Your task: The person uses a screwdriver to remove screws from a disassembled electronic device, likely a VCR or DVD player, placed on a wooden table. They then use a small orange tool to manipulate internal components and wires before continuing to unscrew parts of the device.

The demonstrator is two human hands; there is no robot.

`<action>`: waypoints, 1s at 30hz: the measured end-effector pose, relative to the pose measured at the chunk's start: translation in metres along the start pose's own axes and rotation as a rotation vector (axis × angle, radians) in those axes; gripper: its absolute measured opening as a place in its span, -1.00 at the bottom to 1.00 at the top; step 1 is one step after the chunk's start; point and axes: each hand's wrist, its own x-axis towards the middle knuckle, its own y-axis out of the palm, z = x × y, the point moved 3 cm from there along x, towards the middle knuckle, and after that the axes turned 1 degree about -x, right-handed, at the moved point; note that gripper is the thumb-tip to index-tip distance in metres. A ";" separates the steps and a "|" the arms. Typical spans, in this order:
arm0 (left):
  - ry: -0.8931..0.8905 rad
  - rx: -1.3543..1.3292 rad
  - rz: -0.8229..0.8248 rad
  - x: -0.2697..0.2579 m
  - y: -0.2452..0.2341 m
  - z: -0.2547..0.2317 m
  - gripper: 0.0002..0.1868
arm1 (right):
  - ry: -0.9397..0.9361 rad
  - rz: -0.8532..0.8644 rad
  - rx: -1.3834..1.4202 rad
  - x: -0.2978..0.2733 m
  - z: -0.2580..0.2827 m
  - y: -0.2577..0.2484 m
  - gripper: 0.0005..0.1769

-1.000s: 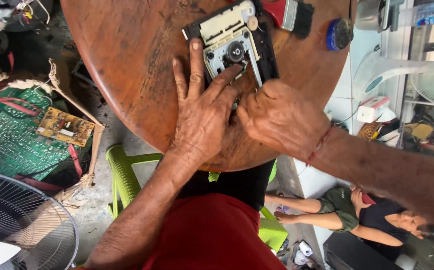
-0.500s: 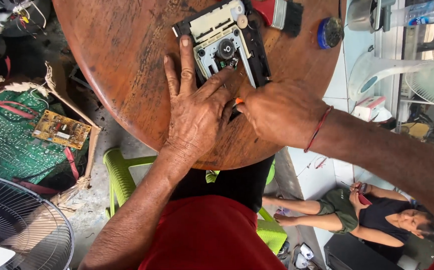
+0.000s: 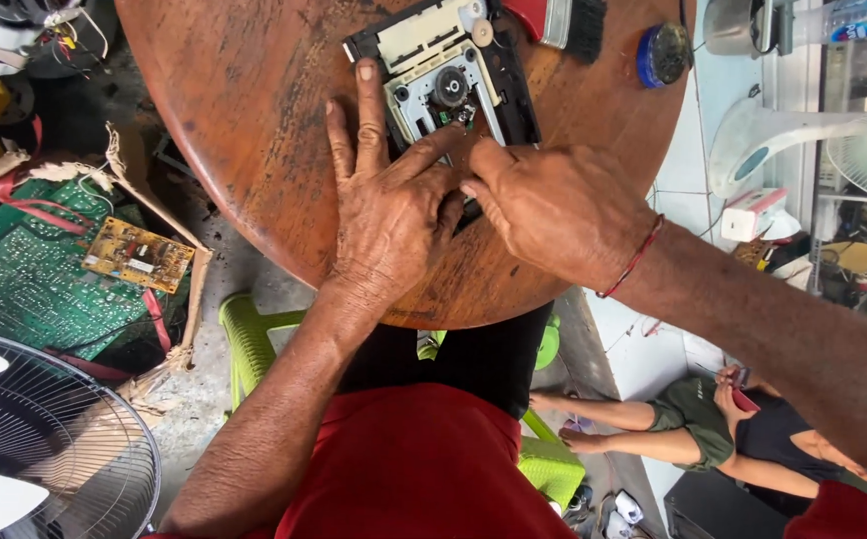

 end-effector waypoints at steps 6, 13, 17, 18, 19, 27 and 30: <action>-0.025 -0.039 0.064 0.005 -0.002 0.000 -0.33 | -0.196 -0.328 -0.182 -0.008 0.000 0.014 -0.82; -0.150 -0.448 -0.217 -0.006 -0.005 0.009 -0.53 | -0.149 -0.260 0.138 -0.001 0.001 0.013 -0.80; -0.127 -0.547 -0.289 -0.006 -0.007 0.009 -0.59 | -0.179 -0.298 0.126 0.003 0.003 0.016 -0.76; -0.126 -0.549 -0.287 -0.007 -0.005 0.010 -0.59 | -0.177 -0.298 0.125 0.001 0.000 0.017 -0.76; -0.140 -0.625 -0.280 -0.008 -0.004 0.012 -0.60 | -0.204 -0.317 0.126 0.000 -0.001 0.017 -0.88; -0.159 -0.642 -0.271 -0.008 -0.004 0.012 -0.56 | -0.168 -0.240 0.158 -0.005 -0.005 0.013 -0.72; -0.141 -0.639 -0.286 -0.008 -0.003 0.014 -0.58 | -0.089 -0.274 -0.013 -0.002 -0.001 0.012 -0.72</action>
